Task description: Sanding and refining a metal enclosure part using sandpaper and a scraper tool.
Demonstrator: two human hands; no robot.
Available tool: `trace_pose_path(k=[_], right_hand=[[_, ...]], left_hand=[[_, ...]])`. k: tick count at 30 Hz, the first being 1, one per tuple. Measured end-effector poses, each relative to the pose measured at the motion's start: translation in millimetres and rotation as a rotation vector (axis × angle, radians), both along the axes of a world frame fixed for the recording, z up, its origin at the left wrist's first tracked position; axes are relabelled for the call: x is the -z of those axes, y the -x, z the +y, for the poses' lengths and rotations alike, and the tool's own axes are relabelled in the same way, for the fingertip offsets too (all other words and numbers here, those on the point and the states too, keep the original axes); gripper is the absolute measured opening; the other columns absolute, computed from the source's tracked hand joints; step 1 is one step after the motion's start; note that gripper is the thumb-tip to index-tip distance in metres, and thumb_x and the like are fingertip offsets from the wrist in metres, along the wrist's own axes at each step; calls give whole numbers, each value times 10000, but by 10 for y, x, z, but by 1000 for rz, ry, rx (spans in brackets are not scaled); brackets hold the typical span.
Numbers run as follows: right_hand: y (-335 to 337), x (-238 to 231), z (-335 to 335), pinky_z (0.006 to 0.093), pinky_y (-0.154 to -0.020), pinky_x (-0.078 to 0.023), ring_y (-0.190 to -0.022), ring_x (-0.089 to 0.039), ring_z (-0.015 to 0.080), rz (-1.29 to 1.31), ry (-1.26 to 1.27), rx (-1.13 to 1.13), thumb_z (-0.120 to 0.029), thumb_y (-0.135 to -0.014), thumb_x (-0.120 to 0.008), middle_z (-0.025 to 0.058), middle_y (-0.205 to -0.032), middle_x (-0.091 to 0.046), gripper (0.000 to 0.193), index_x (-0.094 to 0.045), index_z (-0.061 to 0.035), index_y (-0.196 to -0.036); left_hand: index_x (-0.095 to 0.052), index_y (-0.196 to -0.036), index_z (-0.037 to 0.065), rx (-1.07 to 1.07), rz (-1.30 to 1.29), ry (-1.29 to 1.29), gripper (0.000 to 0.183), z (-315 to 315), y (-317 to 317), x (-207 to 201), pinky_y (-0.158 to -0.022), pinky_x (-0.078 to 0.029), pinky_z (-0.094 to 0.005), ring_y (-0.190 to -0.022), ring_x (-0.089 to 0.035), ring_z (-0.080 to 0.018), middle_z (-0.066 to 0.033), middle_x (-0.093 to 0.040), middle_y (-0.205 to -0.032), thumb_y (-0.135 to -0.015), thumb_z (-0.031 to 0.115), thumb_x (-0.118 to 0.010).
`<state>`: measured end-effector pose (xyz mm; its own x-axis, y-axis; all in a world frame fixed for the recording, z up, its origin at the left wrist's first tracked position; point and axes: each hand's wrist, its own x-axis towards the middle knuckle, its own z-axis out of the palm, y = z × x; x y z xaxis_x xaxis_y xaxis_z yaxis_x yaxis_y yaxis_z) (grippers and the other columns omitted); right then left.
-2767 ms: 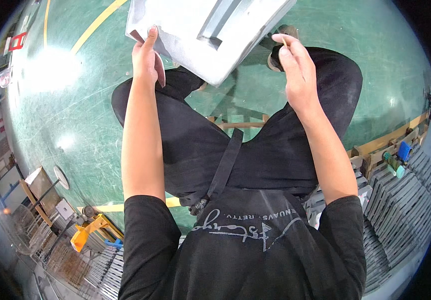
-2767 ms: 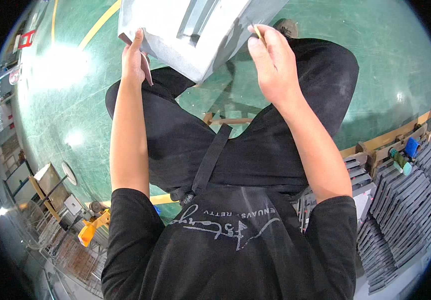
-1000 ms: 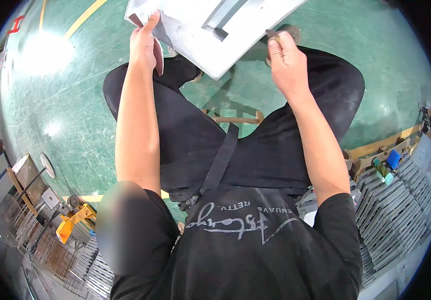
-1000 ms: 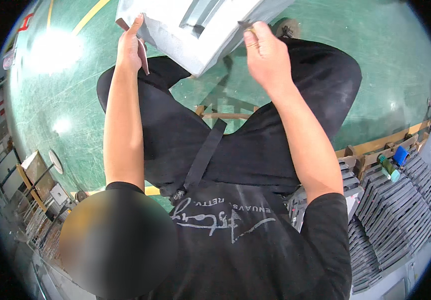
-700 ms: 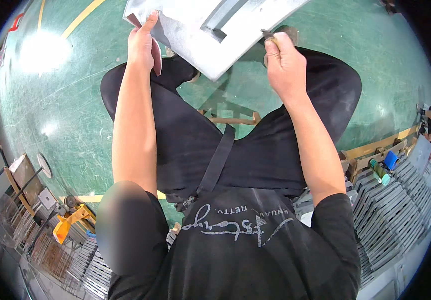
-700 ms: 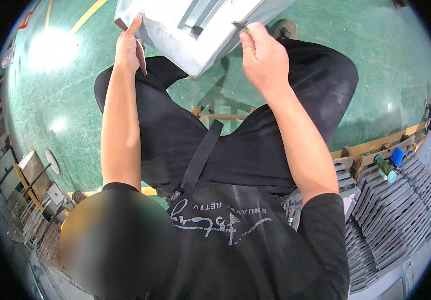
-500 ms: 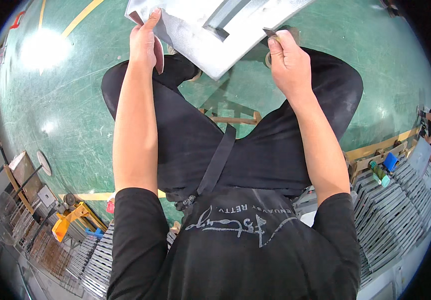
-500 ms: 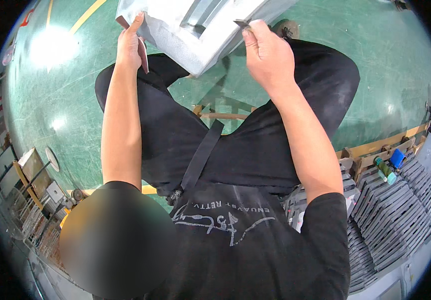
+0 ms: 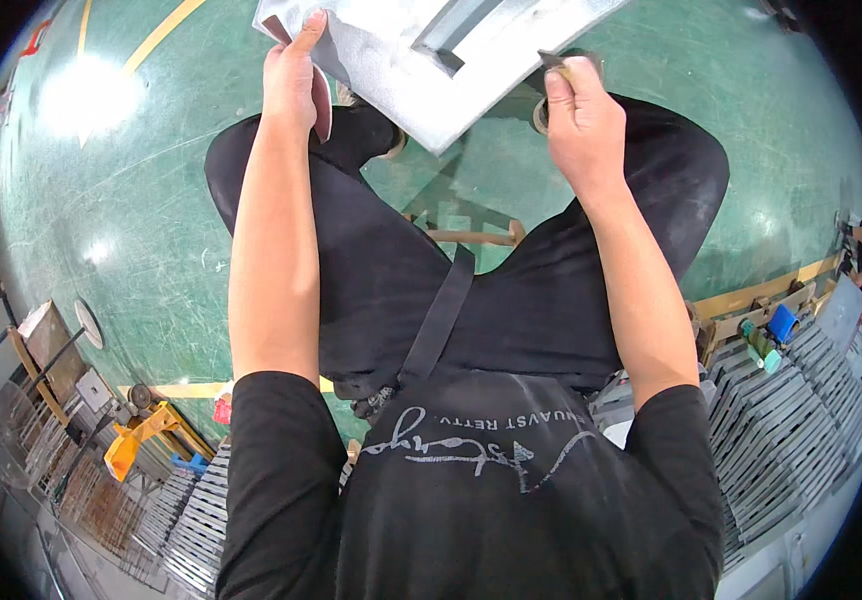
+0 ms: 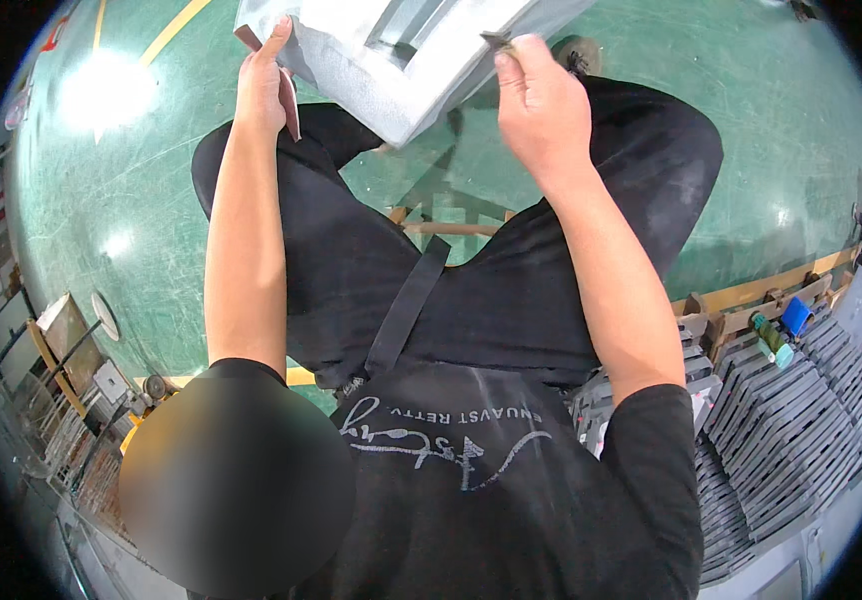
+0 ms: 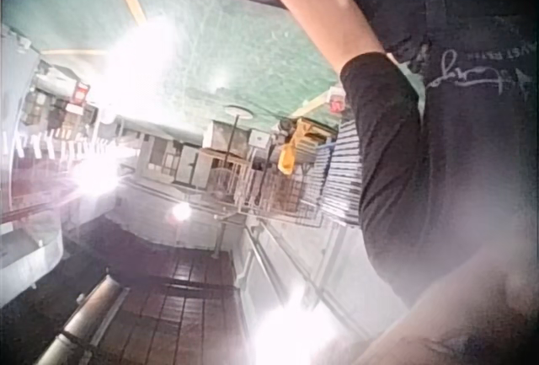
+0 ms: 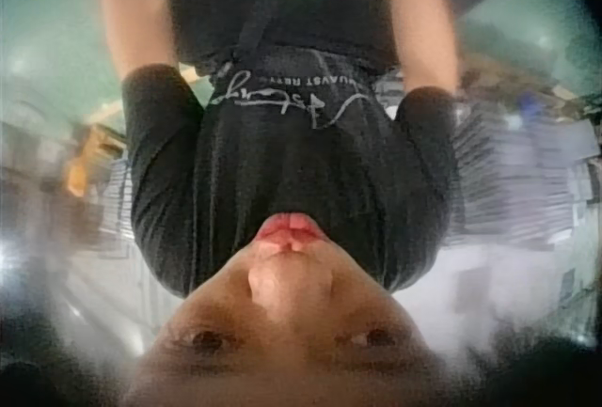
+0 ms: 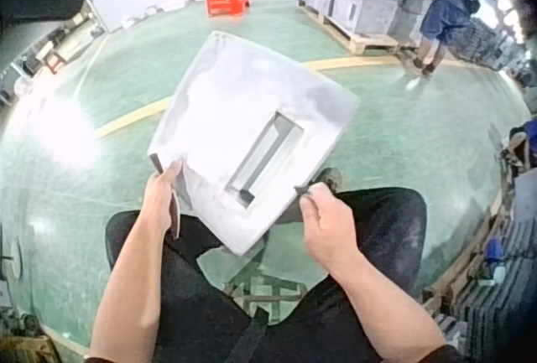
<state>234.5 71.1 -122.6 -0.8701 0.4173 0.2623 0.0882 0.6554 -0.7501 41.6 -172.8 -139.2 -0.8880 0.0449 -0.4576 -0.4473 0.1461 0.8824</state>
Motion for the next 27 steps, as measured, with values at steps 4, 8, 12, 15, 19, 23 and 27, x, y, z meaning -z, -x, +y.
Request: trace_pose_path(k=[4,8,12,15,19,23,27], right_hand=[[12,-37,-85,444,-667,-498,-783,-614,434,-51,148,81,-240,-991,-568,204,-821,-613,179,-557,-61,-983],[-27,32,-76,451,-650,-499,-746,-621,422,-24,52,51,-240,-988,-574,189,-803,-620,164,-568,-77,-1003],[-55,-51,-46,428,-654,-514,-743,-643,401,-66,1,43,-233,-982,-584,171,-793,-637,150,-592,-86,-1010],[-35,-61,-43,409,-641,-517,-738,-647,399,-23,-44,0,-227,-979,-588,170,-785,-639,145,-604,-83,-991],[-37,-59,-66,409,-624,-504,-727,-633,399,-49,-36,-4,-229,-968,-601,171,-773,-624,148,-604,-82,-977],[32,-100,-46,424,-624,-503,-719,-615,413,-65,134,135,-227,-971,-596,182,-758,-608,145,-595,-83,-965],[53,-12,-46,369,-616,-489,-624,-597,321,17,-46,-14,-200,-990,-575,159,-710,-580,146,-566,-55,-970]], left_hand=[[-599,-1063,-6,3,22,20,615,-159,172,148,-549,-347,-273,-442,-367,-120,13,-433,-571,-796,512,-796],[-614,-1064,-3,-79,131,-43,602,-52,130,227,-571,-357,-274,-537,-410,-117,1,-499,-662,-795,503,-798],[-614,-1055,-5,-23,22,13,608,-100,164,201,-542,-341,-285,-557,-417,-112,4,-491,-674,-789,508,-804],[-609,-1012,4,-68,74,-47,588,-29,63,150,-517,-317,-269,-507,-389,-102,12,-453,-614,-793,516,-798],[-617,-1049,14,-39,-31,-1,592,-16,41,73,-536,-317,-275,-554,-401,-106,12,-469,-664,-791,513,-803],[-606,-1132,-19,-30,59,-35,666,-122,142,162,-556,-318,-282,-552,-391,-109,0,-477,-692,-784,512,-808],[-603,-1112,-34,-74,109,-27,684,-35,124,166,-519,-300,-275,-484,-354,-102,14,-437,-625,-782,533,-796]])
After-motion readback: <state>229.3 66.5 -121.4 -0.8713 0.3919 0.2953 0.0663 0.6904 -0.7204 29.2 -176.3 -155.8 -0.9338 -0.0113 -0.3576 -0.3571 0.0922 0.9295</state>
